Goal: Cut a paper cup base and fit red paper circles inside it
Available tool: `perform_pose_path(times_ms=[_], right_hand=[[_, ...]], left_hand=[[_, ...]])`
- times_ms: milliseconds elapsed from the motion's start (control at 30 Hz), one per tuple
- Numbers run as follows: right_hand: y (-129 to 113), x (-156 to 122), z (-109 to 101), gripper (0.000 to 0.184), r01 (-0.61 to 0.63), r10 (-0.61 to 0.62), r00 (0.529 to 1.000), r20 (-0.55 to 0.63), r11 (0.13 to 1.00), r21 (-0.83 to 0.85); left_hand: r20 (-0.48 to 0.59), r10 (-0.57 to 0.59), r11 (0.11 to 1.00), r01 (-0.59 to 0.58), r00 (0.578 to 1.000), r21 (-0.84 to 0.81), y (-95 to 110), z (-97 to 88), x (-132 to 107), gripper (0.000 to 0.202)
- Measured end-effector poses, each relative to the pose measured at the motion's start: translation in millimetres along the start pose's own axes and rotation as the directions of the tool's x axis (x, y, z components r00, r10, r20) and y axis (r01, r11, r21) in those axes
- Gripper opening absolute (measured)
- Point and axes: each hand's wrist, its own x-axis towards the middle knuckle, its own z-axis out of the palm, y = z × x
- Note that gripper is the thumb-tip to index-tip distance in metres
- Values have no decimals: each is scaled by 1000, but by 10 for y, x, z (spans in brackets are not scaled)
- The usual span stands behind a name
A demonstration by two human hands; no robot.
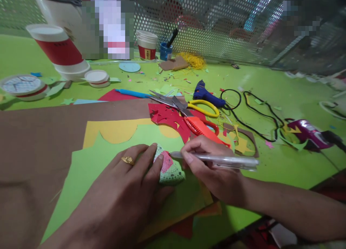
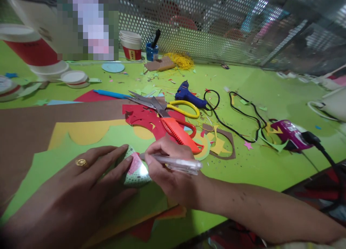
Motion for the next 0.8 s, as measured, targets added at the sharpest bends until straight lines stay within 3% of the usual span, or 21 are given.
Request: perform_pose_path(times_ms=[133,367,800], right_hand=[[-1,0,-4,6,26,-26,1000,8,1000,9],[19,-23,-17,6,38,-38,999,31,999,8],[8,-11,-35,5,113,-112,993,44,993,-29]], left_hand=[[92,10,999,-13,996,33,5,27,-24,37],[48,-21,999,20,999,30,15,33,-5,33],[-94,51,999,-50,994,21,4,51,-19,29]])
